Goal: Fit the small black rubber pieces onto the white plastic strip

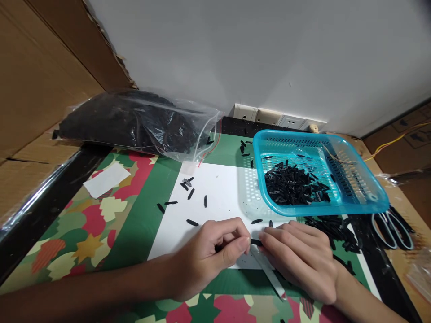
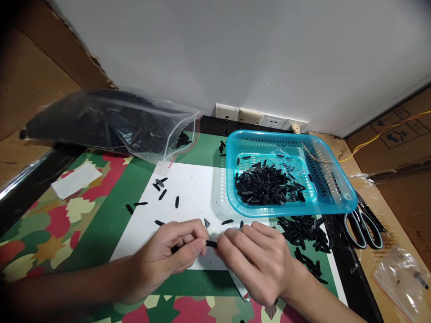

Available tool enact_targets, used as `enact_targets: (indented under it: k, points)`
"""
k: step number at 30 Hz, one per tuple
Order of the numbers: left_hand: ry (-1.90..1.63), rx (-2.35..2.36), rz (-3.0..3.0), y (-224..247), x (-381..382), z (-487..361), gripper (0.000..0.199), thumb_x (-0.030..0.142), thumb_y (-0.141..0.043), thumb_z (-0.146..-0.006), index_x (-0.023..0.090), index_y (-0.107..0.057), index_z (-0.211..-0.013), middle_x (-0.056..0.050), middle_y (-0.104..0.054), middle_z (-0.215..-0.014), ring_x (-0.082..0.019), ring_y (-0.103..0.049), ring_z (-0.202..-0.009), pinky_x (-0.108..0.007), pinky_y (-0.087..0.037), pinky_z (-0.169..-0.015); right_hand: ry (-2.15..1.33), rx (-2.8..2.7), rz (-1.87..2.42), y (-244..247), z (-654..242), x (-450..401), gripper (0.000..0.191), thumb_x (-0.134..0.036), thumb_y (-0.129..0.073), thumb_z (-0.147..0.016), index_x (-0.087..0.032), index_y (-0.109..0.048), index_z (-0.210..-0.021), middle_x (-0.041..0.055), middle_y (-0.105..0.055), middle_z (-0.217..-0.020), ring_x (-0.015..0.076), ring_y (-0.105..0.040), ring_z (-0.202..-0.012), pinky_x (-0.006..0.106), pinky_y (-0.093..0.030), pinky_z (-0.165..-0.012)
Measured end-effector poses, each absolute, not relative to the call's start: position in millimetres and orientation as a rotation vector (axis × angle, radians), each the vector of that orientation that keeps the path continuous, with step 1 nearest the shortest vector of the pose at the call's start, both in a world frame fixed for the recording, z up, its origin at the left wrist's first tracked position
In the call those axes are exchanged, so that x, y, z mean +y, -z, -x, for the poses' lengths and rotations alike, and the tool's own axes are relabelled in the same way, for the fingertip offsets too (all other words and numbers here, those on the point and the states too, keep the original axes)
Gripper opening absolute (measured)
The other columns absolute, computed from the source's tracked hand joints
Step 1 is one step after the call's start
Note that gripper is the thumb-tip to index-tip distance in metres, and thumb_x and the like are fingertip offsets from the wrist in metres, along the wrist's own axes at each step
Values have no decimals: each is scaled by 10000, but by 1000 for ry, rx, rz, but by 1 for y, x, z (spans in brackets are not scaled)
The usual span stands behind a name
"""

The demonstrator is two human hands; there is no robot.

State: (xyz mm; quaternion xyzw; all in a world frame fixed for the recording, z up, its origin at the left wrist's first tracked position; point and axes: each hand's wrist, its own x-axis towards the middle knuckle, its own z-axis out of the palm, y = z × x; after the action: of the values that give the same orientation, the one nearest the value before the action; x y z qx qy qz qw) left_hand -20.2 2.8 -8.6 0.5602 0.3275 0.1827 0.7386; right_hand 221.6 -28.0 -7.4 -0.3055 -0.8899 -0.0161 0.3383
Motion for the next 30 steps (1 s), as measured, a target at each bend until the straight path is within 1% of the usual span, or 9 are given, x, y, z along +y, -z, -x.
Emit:
enact_targets:
  k: [3, 6, 9, 13, 16, 18, 21, 24, 30]
  points:
    - [-358, 686, -1191, 9, 5, 21, 402, 512, -563, -1082, 175, -610, -867, 68, -407, -602, -92, -355, -553, -235, -273, -534, 61, -2349, 772, 4, -223, -31, 120, -64, -608, -993, -101, -722, -1008, 97, -795, -847, 167, -689, -649, 312, -508, -556]
    - [-385, 615, -1060, 9, 9, 21, 420, 531, -507, -1093, 168, -643, -932, 71, -405, -556, -92, -341, -507, -225, -249, -496, 149, -2399, 862, 2, -234, -32, 113, -94, -667, -969, -150, -734, -1040, 86, -803, -916, 211, -728, -798, 343, -565, -667]
    - [-443, 574, -907, 12, 15, 21, 469, 591, -394, -1102, 189, -623, -1021, 90, -398, -524, -82, -223, -413, -214, -210, -422, 529, -2161, 1061, 2, -252, -26, 211, -139, -775, -917, -203, -734, -1113, 62, -781, -824, 253, -692, -795, 398, -560, -741]
    - [-445, 499, -843, 18, 17, 19, 557, 677, -225, -1093, 223, -548, -1104, 93, -435, -537, -83, -166, -380, -207, -178, -387, 884, -2029, 1455, 0, -259, -18, 389, -213, -853, -888, -163, -748, -1259, 153, -815, -1130, 383, -693, -1000, 513, -482, -890]
    - [-477, 528, -907, 21, 10, 18, 577, 711, -173, -1084, 236, -501, -1072, 84, -449, -571, -90, -226, -421, -201, -201, -421, 757, -2194, 1128, 1, -244, -23, 313, -174, -817, -909, -126, -777, -1215, 165, -826, -1098, 324, -683, -927, 467, -491, -847]
    - [-502, 589, -946, 21, 4, 17, 587, 754, -179, -1066, 246, -474, -1081, 73, -462, -619, -102, -285, -487, -192, -209, -452, 523, -2349, 767, 4, -228, -29, 195, -155, -677, -997, -133, -806, -1142, 139, -836, -1124, 273, -701, -961, 412, -526, -851]
    - [-533, 634, -969, 20, -2, 16, 589, 805, -206, -1039, 264, -431, -1101, 72, -444, -680, -112, -299, -558, -178, -221, -476, 288, -2495, 449, 11, -205, -37, 429, -138, -399, -1104, -148, -824, -1162, 75, -824, -1255, 219, -706, -1223, 344, -543, -980]
    - [-551, 665, -1015, 21, -5, 16, 581, 804, -182, -1041, 277, -411, -1126, 81, -401, -693, -112, -277, -568, -177, -234, -483, 191, -2534, 509, 18, -192, -39, 455, -140, -361, -1125, -118, -802, -1233, 94, -809, -1298, 239, -699, -1298, 360, -538, -1062]
    - [-562, 730, -1138, 23, -10, 19, 582, 779, -144, -1055, 283, -414, -1192, 61, -426, -720, -128, -324, -595, -190, -251, -485, 128, -2561, 586, 22, -192, -40, 434, -154, -372, -1137, -116, -766, -1314, 109, -781, -1358, 269, -681, -1344, 398, -531, -1101]
